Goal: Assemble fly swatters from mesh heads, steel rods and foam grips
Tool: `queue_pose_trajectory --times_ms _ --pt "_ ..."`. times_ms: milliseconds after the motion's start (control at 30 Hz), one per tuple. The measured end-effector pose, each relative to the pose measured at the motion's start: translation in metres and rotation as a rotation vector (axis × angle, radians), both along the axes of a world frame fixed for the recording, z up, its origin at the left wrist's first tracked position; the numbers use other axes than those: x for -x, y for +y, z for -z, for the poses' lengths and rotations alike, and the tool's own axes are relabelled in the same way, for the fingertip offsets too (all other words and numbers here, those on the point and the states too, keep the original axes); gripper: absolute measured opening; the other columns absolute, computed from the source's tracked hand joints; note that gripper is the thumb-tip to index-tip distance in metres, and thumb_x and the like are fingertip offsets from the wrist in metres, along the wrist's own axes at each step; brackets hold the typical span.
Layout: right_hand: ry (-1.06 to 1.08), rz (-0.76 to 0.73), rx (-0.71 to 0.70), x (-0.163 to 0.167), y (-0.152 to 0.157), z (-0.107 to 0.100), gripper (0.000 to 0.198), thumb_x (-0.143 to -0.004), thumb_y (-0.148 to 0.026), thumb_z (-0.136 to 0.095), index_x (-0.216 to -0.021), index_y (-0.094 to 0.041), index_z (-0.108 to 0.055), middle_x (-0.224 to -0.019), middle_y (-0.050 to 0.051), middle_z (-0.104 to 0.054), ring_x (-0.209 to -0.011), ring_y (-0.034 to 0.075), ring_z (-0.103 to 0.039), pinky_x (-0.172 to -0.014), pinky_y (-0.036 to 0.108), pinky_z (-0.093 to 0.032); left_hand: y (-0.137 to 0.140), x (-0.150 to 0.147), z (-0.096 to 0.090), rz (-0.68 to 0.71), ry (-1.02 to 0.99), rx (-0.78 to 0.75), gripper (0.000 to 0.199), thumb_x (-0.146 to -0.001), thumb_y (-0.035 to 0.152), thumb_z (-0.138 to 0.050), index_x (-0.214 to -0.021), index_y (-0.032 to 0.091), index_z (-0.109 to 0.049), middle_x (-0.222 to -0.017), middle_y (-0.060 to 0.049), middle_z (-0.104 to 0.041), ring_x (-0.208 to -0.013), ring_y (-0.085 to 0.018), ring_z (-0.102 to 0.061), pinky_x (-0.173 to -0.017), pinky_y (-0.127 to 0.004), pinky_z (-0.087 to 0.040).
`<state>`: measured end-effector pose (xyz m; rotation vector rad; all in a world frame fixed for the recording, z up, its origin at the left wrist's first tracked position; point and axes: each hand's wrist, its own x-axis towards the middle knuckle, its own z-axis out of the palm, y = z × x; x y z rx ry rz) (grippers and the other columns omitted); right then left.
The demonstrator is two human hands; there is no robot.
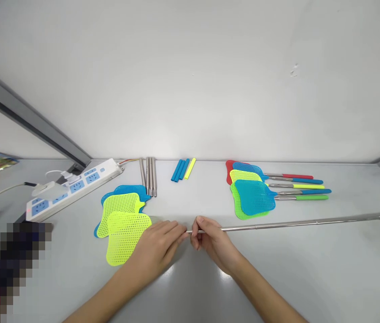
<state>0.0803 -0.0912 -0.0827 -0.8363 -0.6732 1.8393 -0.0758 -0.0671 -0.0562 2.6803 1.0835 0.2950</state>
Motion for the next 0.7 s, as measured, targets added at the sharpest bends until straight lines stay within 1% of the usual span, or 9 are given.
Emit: queue_pose_trajectory --times_ms 67,167,233,333,400,567,600,700 --pt "-0.069 0.046 -0.022 -0.002 0.001 0.000 0.029 -0.081 -0.036 -0.040 -0.065 -0.015 -0.051 -0.051 -0.001 -0.041 -0.051 0.010 -0.035 -0.053 0.024 -0.026 0.003 0.002 -0.003 0.000 -0.039 -0.001 0.024 -0.085 0.025 -0.032 -0.076 0.018 -0.052 -0.068 -0.001 -0.051 -0.065 -0.014 -0.044 -0.063 -0.029 -0.034" --pt "-0.114 0.110 -0.020 -0.005 0.003 -0.001 0.023 -0.080 -0.035 -0.043 -0.070 -0.016 -0.053 -0.054 -0.002 -0.040 -0.051 0.010 -0.034 -0.052 0.023 -0.025 0.007 0.006 -0.004 -0.015 -0.074 0.008 0.022 -0.085 0.026 -0.034 -0.079 0.018 -0.053 -0.073 -0.001 -0.052 -0.069 -0.014 -0.043 -0.070 -0.031 -0.034" --pt "-0.141 0.131 -0.015 -0.007 0.004 -0.002 0.022 -0.079 -0.035 -0.045 -0.069 -0.017 -0.053 -0.054 -0.002 -0.039 -0.052 0.010 -0.034 -0.052 0.023 -0.025 0.009 0.008 -0.003 -0.023 -0.099 -0.010 0.020 -0.084 0.025 -0.035 -0.080 0.018 -0.053 -0.075 -0.001 -0.052 -0.073 -0.014 -0.044 -0.077 -0.033 -0.033" --pt "-0.189 0.155 -0.005 -0.009 0.005 -0.002 0.027 -0.079 -0.037 -0.045 -0.064 -0.016 -0.053 -0.051 -0.001 -0.039 -0.051 0.010 -0.034 -0.051 0.023 -0.026 0.013 0.011 -0.005 -0.015 -0.123 -0.034 0.020 -0.084 0.024 -0.035 -0.080 0.019 -0.054 -0.077 -0.001 -0.053 -0.076 -0.014 -0.046 -0.086 -0.036 -0.029" --pt "-0.193 0.198 0.022 -0.013 0.007 -0.001 0.029 -0.078 -0.039 -0.045 -0.062 -0.016 -0.054 -0.046 -0.002 -0.037 -0.048 0.010 -0.033 -0.050 0.024 -0.025 0.017 0.014 -0.007 -0.019 -0.112 -0.030 0.021 -0.085 0.024 -0.034 -0.078 0.019 -0.054 -0.074 0.000 -0.052 -0.075 -0.013 -0.046 -0.087 -0.036 -0.029" --pt "-0.138 0.401 0.116 -0.028 0.013 0.001 0.032 -0.076 -0.041 -0.047 -0.055 -0.017 -0.051 -0.036 -0.005 -0.029 -0.038 0.008 -0.025 -0.043 0.024 -0.020 0.025 0.025 -0.013 -0.049 -0.059 -0.008 0.024 -0.085 0.025 -0.032 -0.076 0.019 -0.053 -0.067 0.002 -0.052 -0.067 -0.012 -0.044 -0.087 -0.036 -0.027" --pt "-0.136 0.434 0.126 -0.031 0.014 0.001 0.033 -0.075 -0.040 -0.047 -0.053 -0.017 -0.050 -0.035 -0.005 -0.029 -0.037 0.007 -0.024 -0.042 0.024 -0.018 0.026 0.026 -0.013 -0.050 -0.056 0.004 0.024 -0.086 0.025 -0.032 -0.076 0.019 -0.053 -0.067 0.002 -0.052 -0.066 -0.012 -0.044 -0.085 -0.035 -0.028" --pt "-0.127 0.502 0.112 -0.036 0.016 0.000 0.033 -0.074 -0.038 -0.049 -0.048 -0.017 -0.046 -0.035 -0.004 -0.030 -0.035 0.007 -0.023 -0.041 0.025 -0.017 0.025 0.026 -0.013 -0.044 -0.049 0.063 0.027 -0.086 0.026 -0.030 -0.073 0.019 -0.053 -0.065 0.001 -0.054 -0.064 -0.013 -0.043 -0.071 -0.031 -0.033"
